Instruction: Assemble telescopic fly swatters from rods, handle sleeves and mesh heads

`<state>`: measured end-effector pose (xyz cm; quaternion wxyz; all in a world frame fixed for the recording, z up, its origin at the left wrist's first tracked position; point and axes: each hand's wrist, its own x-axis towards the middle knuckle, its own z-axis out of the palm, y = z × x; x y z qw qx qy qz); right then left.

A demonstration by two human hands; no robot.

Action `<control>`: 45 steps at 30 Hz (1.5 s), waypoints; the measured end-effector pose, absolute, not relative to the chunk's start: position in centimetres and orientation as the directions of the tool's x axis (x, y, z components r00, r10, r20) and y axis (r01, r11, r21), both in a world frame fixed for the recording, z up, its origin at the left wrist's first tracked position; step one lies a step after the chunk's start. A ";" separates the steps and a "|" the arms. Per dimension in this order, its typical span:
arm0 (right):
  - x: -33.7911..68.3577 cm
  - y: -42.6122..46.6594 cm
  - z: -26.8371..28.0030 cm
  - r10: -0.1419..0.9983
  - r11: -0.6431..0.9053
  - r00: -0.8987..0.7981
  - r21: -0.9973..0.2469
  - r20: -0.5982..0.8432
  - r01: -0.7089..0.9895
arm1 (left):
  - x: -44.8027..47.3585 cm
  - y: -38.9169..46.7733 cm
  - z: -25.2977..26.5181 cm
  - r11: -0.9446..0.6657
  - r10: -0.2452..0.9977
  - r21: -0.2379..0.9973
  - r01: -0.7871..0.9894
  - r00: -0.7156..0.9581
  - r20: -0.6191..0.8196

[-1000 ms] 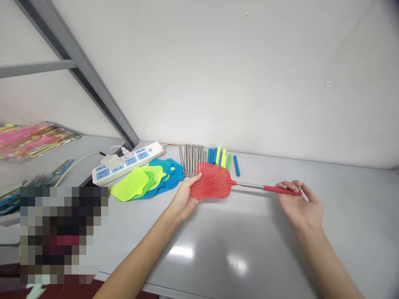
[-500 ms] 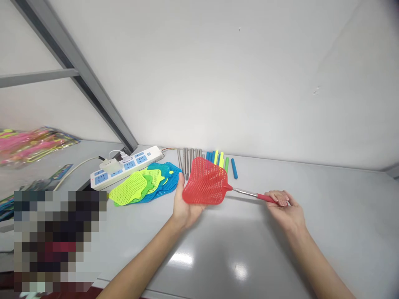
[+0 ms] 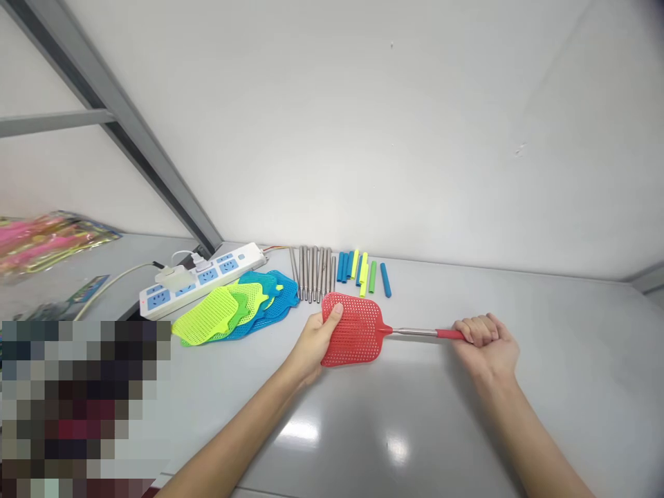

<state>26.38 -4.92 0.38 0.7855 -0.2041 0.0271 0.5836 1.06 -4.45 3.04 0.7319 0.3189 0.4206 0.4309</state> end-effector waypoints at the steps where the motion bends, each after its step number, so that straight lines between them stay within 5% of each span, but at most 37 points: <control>1: 26.2 -4.9 0.2 0.904 0.244 0.325 -0.286 -0.279 -0.926 | 1.1 -4.4 3.0 0.428 0.899 0.830 -0.357 0.261 -0.351; 8: 25.5 -5.1 0.3 0.894 0.270 0.331 -0.229 -0.301 -0.935 | 1.4 -4.6 3.5 0.514 0.857 0.773 -0.371 0.239 -0.456; 18: 23.5 -5.3 1.7 0.931 0.040 0.093 -0.154 -0.354 -0.987 | -0.8 -3.8 5.0 0.665 0.739 0.561 -0.493 0.541 -0.401; 24: 21.0 -5.8 1.3 0.939 -0.058 0.020 -0.217 -0.343 -0.974 | 2.7 -6.4 3.3 0.551 0.820 0.627 -0.551 0.497 -0.283; 29: 19.6 -6.5 1.5 0.923 -0.122 -0.057 -0.149 -0.381 -0.981 | 4.4 -7.7 2.7 0.401 0.887 0.765 -0.505 0.421 -0.187; 36: 18.9 -7.1 1.6 0.944 -0.108 -0.034 -0.213 -0.328 -0.971 | 4.5 -7.5 1.1 0.246 0.950 0.952 -0.183 0.241 -0.199; 45: 19.5 -7.4 1.5 0.951 -0.090 -0.008 -0.255 -0.308 -0.963 | 4.3 -9.3 1.3 0.200 0.958 0.978 0.056 0.196 -0.207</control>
